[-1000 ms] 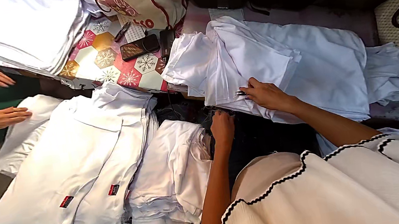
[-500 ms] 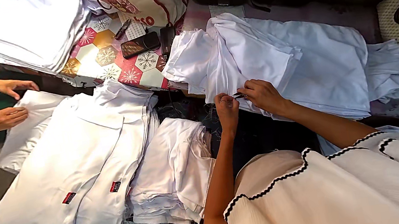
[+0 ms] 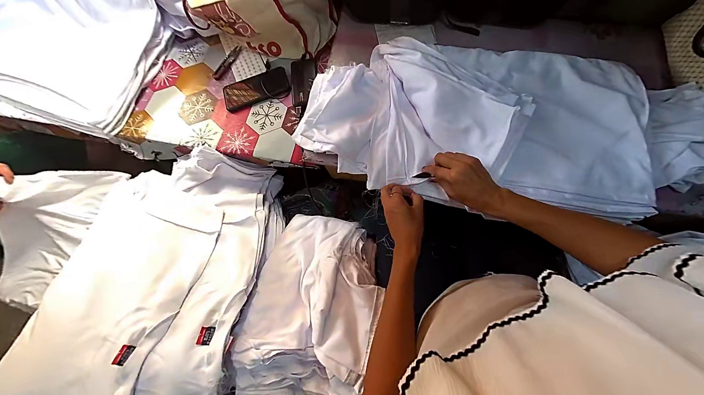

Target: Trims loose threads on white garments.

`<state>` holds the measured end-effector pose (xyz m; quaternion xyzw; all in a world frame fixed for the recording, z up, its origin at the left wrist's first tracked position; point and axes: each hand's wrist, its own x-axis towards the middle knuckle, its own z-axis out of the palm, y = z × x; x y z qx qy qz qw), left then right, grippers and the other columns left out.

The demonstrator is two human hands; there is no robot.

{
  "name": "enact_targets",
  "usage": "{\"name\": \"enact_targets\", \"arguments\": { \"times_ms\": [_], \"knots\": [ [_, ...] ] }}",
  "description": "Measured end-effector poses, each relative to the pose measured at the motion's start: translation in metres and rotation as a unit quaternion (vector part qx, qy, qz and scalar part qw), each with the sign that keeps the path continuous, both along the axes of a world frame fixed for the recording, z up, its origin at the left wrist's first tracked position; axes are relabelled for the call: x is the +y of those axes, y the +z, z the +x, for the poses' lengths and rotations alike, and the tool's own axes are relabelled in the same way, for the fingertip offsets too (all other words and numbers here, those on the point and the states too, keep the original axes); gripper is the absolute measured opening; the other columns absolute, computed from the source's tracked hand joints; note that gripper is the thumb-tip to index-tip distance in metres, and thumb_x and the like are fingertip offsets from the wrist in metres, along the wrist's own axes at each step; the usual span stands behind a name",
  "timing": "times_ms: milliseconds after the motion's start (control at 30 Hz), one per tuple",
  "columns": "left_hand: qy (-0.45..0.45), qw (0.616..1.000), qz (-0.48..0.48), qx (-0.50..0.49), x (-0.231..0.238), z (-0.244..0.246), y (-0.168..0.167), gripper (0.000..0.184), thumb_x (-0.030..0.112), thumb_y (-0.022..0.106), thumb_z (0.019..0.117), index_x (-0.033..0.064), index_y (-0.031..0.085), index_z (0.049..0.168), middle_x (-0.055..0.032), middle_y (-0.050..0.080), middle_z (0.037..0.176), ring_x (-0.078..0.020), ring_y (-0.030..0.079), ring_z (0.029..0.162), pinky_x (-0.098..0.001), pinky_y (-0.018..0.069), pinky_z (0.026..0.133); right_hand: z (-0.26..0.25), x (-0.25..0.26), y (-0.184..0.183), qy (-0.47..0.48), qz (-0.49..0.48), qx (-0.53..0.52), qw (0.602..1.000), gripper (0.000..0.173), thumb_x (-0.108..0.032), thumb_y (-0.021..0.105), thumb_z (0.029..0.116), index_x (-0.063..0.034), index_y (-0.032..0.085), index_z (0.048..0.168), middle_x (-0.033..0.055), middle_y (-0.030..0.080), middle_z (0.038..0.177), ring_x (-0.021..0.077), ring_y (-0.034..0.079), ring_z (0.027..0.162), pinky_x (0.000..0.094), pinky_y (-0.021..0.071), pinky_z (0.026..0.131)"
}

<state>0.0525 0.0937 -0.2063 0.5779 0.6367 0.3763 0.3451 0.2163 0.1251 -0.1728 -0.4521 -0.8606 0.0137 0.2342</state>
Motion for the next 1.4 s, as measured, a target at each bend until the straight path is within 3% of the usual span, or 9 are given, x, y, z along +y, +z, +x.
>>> {"name": "enact_targets", "arguments": {
  "times_ms": [167,333,433,600,667,900,1200,1300,1400],
  "knots": [
    [0.01,0.998,0.056,0.031,-0.009,0.004,-0.008,0.031,0.014,0.07,0.0944,-0.0109,0.067,0.113,-0.0286,0.063,0.121,-0.038,0.065,0.111,-0.0454,0.0554,0.096,0.005,-0.004,0.001,-0.025,-0.099,0.031,0.994,0.018,-0.008,0.065,0.0948,-0.0028,0.078,0.107,0.0174,0.067,0.092,0.0327,0.068,0.082,0.0479,0.058,0.072],
    [0.039,0.986,0.161,0.002,0.008,0.01,-0.02,0.011,-0.003,0.066,0.0918,-0.0108,0.073,0.094,-0.0292,0.067,0.111,-0.0369,0.069,0.102,-0.0411,0.0578,0.091,0.002,0.003,0.012,-0.022,-0.093,0.018,0.995,0.023,-0.009,0.063,0.0957,-0.0025,0.077,0.112,0.0194,0.07,0.094,0.0359,0.07,0.086,0.0499,0.0581,0.077],
    [0.048,0.987,0.151,-0.036,0.005,0.006,-0.023,0.009,-0.004,0.069,0.0882,-0.0109,0.073,0.091,-0.0286,0.068,0.108,-0.0328,0.071,0.095,-0.0386,0.0598,0.085,0.005,-0.001,0.004,0.0,-0.051,-0.001,0.999,0.019,-0.008,0.066,0.0947,-0.0015,0.076,0.11,0.0186,0.069,0.092,0.0348,0.07,0.084,0.0481,0.058,0.074],
    [0.039,0.992,0.12,-0.024,0.002,0.01,-0.03,0.014,0.001,0.069,0.0922,-0.0099,0.07,0.101,-0.0251,0.064,0.116,-0.0306,0.068,0.102,-0.0391,0.059,0.089,0.0,-0.004,0.001,0.01,-0.022,-0.022,0.999,0.021,-0.004,0.069,0.0923,-0.0007,0.075,0.112,0.0188,0.067,0.093,0.0351,0.068,0.084,0.0477,0.056,0.071],
    [0.047,0.989,0.137,-0.024,0.005,0.011,-0.034,0.01,-0.001,0.07,0.0907,-0.0086,0.071,0.097,-0.0234,0.064,0.114,-0.0287,0.067,0.101,-0.0368,0.0583,0.087,0.0,-0.004,0.001,0.002,-0.019,-0.023,1.0,0.021,-0.003,0.069,0.0916,-0.0005,0.075,0.112,0.019,0.066,0.092,0.0354,0.068,0.083,0.0478,0.0555,0.07],
    [0.053,0.986,0.061,-0.145,-0.001,0.008,-0.022,0.011,0.0,0.067,0.0912,-0.01,0.067,0.096,-0.0226,0.059,0.123,-0.0202,0.065,0.101,-0.03,0.0572,0.086,-0.005,-0.006,0.001,0.017,-0.015,-0.023,0.999,0.02,-0.004,0.067,0.093,-0.0001,0.075,0.111,0.0184,0.067,0.091,0.0352,0.067,0.081,0.0473,0.0551,0.069],
    [0.068,0.985,0.043,-0.152,-0.005,0.007,-0.021,0.008,0.0,0.07,0.0896,-0.0073,0.069,0.092,-0.0182,0.059,0.111,-0.0155,0.063,0.091,-0.0257,0.0562,0.08,-0.014,-0.006,-0.007,0.006,0.006,-0.011,1.0,0.016,-0.004,0.064,0.0939,0.0023,0.076,0.103,0.0179,0.067,0.088,0.0334,0.067,0.077,0.0452,0.0557,0.066],
    [0.038,0.993,-0.004,-0.11,-0.01,0.001,-0.015,0.01,0.003,0.069,0.0911,-0.007,0.069,0.093,-0.0195,0.06,0.109,-0.0195,0.063,0.091,-0.0299,0.0558,0.08,-0.013,-0.007,-0.005,-0.002,-0.003,-0.004,1.0,0.014,-0.003,0.065,0.0935,0.0023,0.075,0.1,0.0182,0.066,0.087,0.0337,0.068,0.076,0.0458,0.056,0.066],
    [0.012,0.999,-0.036,-0.014,-0.011,-0.007,0.002,0.018,0.008,0.064,0.0952,-0.007,0.068,0.105,-0.0231,0.062,0.115,-0.0301,0.066,0.1,-0.0425,0.0562,0.088,-0.009,-0.006,0.001,-0.029,-0.038,0.023,0.999,0.016,-0.004,0.067,0.0927,0.0007,0.076,0.105,0.0184,0.066,0.089,0.0339,0.068,0.078,0.0466,0.0572,0.068]
  ]
}}
